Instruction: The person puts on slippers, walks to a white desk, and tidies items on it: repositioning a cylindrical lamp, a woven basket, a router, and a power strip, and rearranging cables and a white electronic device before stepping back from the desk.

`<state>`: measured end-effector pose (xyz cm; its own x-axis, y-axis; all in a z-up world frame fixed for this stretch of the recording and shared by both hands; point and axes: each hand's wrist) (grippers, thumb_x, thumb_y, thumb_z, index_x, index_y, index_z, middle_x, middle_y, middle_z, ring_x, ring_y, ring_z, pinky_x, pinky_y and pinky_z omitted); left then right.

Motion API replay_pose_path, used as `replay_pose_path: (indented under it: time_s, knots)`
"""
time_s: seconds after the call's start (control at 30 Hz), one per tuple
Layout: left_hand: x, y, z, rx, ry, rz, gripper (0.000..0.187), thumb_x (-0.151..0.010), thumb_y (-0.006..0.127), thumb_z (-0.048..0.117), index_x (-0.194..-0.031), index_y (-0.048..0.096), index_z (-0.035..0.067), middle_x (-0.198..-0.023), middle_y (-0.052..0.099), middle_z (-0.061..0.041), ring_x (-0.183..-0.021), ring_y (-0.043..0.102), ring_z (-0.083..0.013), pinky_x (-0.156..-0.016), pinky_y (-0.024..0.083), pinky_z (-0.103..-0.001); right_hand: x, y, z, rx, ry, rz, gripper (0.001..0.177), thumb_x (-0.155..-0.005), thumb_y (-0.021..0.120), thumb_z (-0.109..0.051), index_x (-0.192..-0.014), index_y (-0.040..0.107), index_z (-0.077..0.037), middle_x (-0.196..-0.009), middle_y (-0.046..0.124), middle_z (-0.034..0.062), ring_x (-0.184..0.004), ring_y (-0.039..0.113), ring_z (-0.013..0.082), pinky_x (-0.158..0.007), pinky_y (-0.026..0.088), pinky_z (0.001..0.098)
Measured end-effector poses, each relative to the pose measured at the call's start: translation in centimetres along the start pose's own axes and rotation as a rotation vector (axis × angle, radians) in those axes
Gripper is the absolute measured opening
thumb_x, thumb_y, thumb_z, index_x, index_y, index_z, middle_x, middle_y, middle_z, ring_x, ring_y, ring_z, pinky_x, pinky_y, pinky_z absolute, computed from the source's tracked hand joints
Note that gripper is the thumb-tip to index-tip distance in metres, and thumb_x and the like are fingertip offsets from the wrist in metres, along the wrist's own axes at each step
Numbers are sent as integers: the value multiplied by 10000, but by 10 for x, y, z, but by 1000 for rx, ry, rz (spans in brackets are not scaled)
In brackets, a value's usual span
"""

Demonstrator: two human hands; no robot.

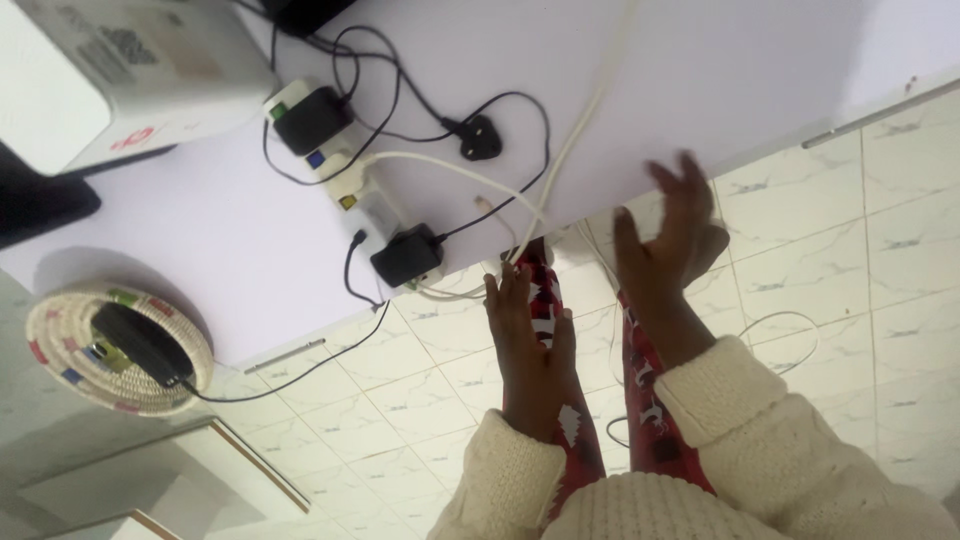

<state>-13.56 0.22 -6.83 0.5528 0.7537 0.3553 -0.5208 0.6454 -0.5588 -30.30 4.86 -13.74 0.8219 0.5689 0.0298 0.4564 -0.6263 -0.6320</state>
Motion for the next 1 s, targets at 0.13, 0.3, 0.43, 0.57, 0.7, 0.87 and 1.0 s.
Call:
replay_pose_path:
  time_s: [0.13, 0.3, 0.43, 0.57, 0.7, 0.87, 1.0]
  knots:
    - [-3, 1, -20, -36, -21, -21, 670, -922, 655, 179, -1499, 413, -61, -1601, 367, -292, -1537, 235, -520, -1252, 239, -592, -32, 41, -25, 51, -244, -129, 333, -962, 736, -24, -1280, 686, -111, -1411, 625, -16, -1290, 565, 248, -1160, 414, 416]
    - [4, 4, -28, 2, 2, 39, 610, -940, 640, 228, -1470, 500, -38, -1573, 437, -289, -1517, 322, -507, -1248, 281, -587, -81, 97, -47, 236, -356, -409, 565, -791, 710, 50, -1298, 751, -196, -1305, 627, 42, -1244, 501, 283, -1029, 419, 485]
    - [10, -1, -31, -3, 3, 24, 607, -957, 633, 217, -1485, 478, -39, -1589, 433, -279, -1536, 306, -499, -1256, 242, -614, -104, 112, -51, 365, -446, -553, 430, -717, 810, -45, -1112, 791, -214, -1164, 610, 89, -1133, 503, 331, -885, 413, 513]
    - [9, -7, -33, 12, -40, 5, 613, -947, 636, 214, -1490, 483, -25, -1593, 437, -266, -1544, 289, -484, -1244, 211, -627, -106, 108, -44, 258, -524, -528, 328, -800, 828, -64, -1109, 754, -142, -1193, 610, 82, -1166, 562, 313, -945, 498, 458]
    - [8, -13, -33, 2, -44, 26, 604, -949, 639, 213, -1493, 493, -2, -1593, 445, -252, -1561, 272, -470, -1250, 209, -618, -105, 96, -37, 160, -517, -457, 303, -777, 827, -50, -1054, 712, -86, -1161, 634, 90, -1048, 651, 303, -885, 572, 417]
    - [6, -19, -34, 14, -35, 27, 616, -965, 650, 206, -1514, 458, 5, -1612, 402, -244, -1567, 248, -459, -1264, 210, -607, -104, 65, -33, -24, -385, -391, 371, -782, 770, 45, -1124, 671, -59, -1161, 620, 110, -1010, 695, 267, -833, 601, 345]
    - [4, -17, -34, 20, -17, 56, 624, -985, 651, 197, -1537, 430, 9, -1639, 368, -258, -1572, 231, -474, -1266, 204, -599, -99, 48, -33, -186, -280, -397, 403, -864, 726, 115, -1223, 657, -55, -1239, 597, 108, -1044, 710, 230, -885, 623, 293]
Point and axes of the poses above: each hand's wrist, its own x-axis away from the middle knuckle, its own y-axis out of the palm, z = x × y
